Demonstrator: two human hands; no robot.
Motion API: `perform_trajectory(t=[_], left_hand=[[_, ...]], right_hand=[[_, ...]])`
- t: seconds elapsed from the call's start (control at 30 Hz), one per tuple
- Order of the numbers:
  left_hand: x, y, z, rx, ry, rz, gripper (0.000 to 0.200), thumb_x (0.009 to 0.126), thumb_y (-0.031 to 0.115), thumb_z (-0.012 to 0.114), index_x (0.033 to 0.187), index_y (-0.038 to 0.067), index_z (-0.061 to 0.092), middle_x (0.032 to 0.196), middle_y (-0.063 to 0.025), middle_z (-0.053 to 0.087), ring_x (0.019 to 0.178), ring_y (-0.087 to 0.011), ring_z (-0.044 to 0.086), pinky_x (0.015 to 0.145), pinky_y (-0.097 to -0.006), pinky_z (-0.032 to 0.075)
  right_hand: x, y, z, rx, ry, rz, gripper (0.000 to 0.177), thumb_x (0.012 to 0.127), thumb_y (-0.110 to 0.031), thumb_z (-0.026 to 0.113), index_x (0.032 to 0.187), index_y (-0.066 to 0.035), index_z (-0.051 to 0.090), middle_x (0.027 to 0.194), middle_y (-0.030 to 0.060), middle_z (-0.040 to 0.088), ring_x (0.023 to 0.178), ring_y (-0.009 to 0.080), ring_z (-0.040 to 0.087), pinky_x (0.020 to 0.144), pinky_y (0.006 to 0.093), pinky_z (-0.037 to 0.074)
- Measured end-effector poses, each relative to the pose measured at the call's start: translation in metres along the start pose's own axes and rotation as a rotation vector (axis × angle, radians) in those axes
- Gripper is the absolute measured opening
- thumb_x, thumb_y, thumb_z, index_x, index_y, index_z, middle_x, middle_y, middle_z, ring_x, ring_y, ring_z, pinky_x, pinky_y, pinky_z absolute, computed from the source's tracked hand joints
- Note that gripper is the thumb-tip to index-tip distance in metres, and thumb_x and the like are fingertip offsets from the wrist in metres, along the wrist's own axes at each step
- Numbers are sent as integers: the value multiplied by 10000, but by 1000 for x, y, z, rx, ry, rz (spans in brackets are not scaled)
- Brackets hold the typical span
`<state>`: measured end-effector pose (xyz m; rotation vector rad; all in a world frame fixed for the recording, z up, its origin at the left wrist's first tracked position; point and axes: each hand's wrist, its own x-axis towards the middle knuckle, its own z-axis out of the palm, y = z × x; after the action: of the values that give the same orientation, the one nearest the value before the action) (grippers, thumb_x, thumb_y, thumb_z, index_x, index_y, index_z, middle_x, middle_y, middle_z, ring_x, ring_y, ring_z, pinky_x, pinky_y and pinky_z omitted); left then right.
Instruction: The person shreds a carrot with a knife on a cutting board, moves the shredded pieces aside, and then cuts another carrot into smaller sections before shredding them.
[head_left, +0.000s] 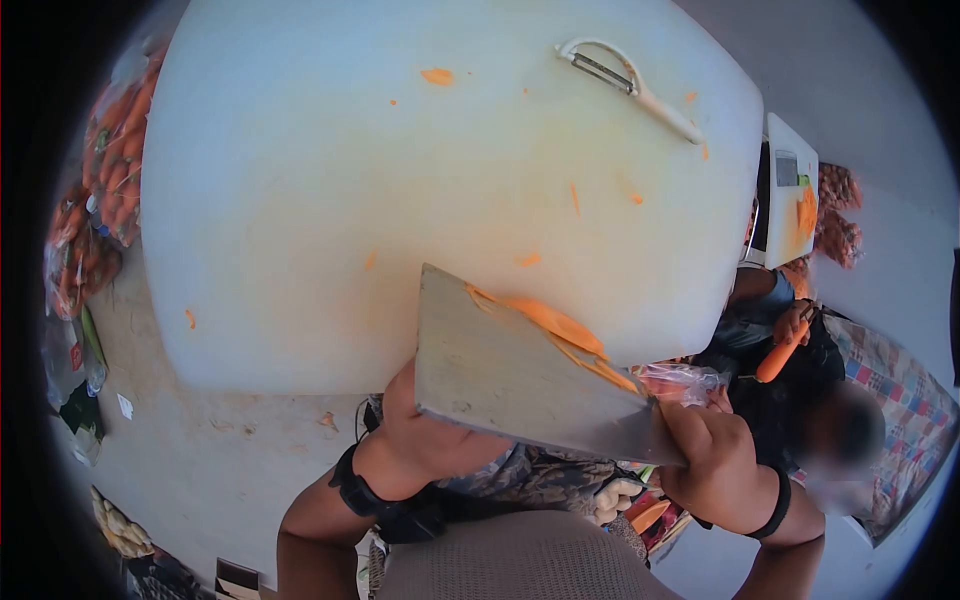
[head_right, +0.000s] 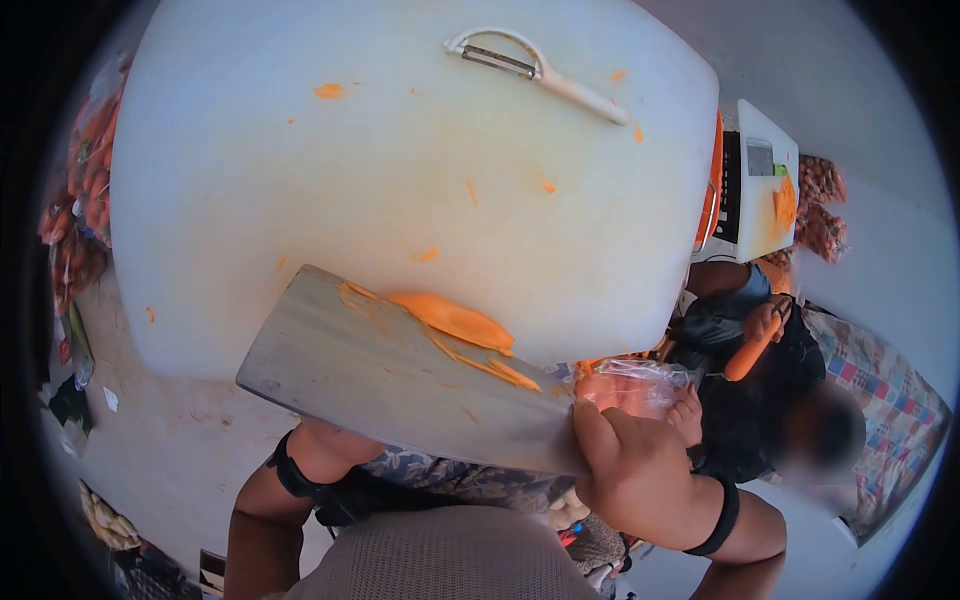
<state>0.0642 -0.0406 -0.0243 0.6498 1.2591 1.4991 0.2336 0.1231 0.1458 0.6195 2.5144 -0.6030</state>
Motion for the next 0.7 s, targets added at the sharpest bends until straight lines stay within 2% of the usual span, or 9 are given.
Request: perform_trajectory(t=[0.07, 0.1, 0.17, 0.3, 0.37, 0.4, 0.47, 0.57, 0.7], left_hand=[[-6, -2, 9, -372, 151, -235, 362, 731, 82, 749, 1079, 20, 670, 1097, -124, 668, 989, -257, 656, 861, -320, 510], [-3, 1, 5, -371, 151, -240, 362, 731, 82, 749, 1079, 20, 670, 1097, -124, 668, 989, -257, 656, 861, -320, 510], [6, 8, -7, 503, -64, 207, 351, 737, 122, 747, 1076, 53, 684, 1110, -99, 672, 991, -265, 658, 869, -329, 512], [9, 15, -2, 531, 73, 285, 296, 735, 128, 739, 1030, 126, 717, 1123, -61, 644, 1003, -282, 627, 840, -337, 525], [21, 33, -6, 996, 135, 638, 264, 715, 95, 748, 965, 179, 741, 1150, -39, 583, 1023, -283, 575, 817, -334, 533], [24, 32, -6, 1004, 123, 644, 264, 715, 95, 748, 965, 179, 741, 1150, -39, 583, 1023, -283, 575, 817, -334, 533], [28, 25, -6, 1049, 173, 805, 244, 709, 57, 741, 909, 197, 751, 1165, -27, 531, 1046, -272, 525, 819, -320, 530], [29, 19, -3, 972, 214, 794, 252, 698, 41, 746, 906, 182, 749, 1184, -26, 530, 1065, -255, 524, 822, -298, 530], [32, 24, -7, 1039, 199, 834, 238, 707, 39, 748, 899, 180, 748, 1196, -27, 520, 1087, -257, 511, 786, -292, 536]], right_hand=[[1, 4, 0, 25, -7, -18, 656, 509, -70, 691, 1126, 89, 533, 713, 103, 527, 562, 260, 574, 507, 367, 458], [2, 4, 0, 28, -10, -16, 656, 509, -70, 691, 1126, 89, 533, 713, 103, 527, 562, 260, 574, 507, 367, 458], [0, 3, 0, 17, -23, 3, 671, 505, -83, 704, 1132, 81, 533, 717, 97, 527, 565, 259, 576, 503, 372, 451], [9, 1, -4, 63, -18, 39, 581, 527, -85, 701, 1072, 49, 552, 703, 98, 528, 559, 267, 573, 489, 378, 443], [24, 0, -2, 52, 9, 23, 422, 569, -70, 685, 963, 2, 549, 668, 101, 534, 544, 287, 571, 479, 386, 443], [35, 0, 2, 62, 20, 26, 422, 569, -70, 685, 963, 2, 549, 668, 101, 534, 544, 287, 571, 479, 386, 443], [58, 2, 10, 86, 99, -24, 309, 606, -44, 659, 879, -28, 516, 637, 102, 536, 528, 309, 565, 474, 395, 448], [72, 3, 11, 133, 123, -57, 289, 613, -35, 656, 858, -41, 503, 654, 111, 561, 546, 320, 587, 488, 407, 467], [70, 4, 19, 166, 155, -75, 298, 615, -36, 658, 868, -38, 500, 675, 125, 583, 570, 325, 607, 491, 418, 480]])
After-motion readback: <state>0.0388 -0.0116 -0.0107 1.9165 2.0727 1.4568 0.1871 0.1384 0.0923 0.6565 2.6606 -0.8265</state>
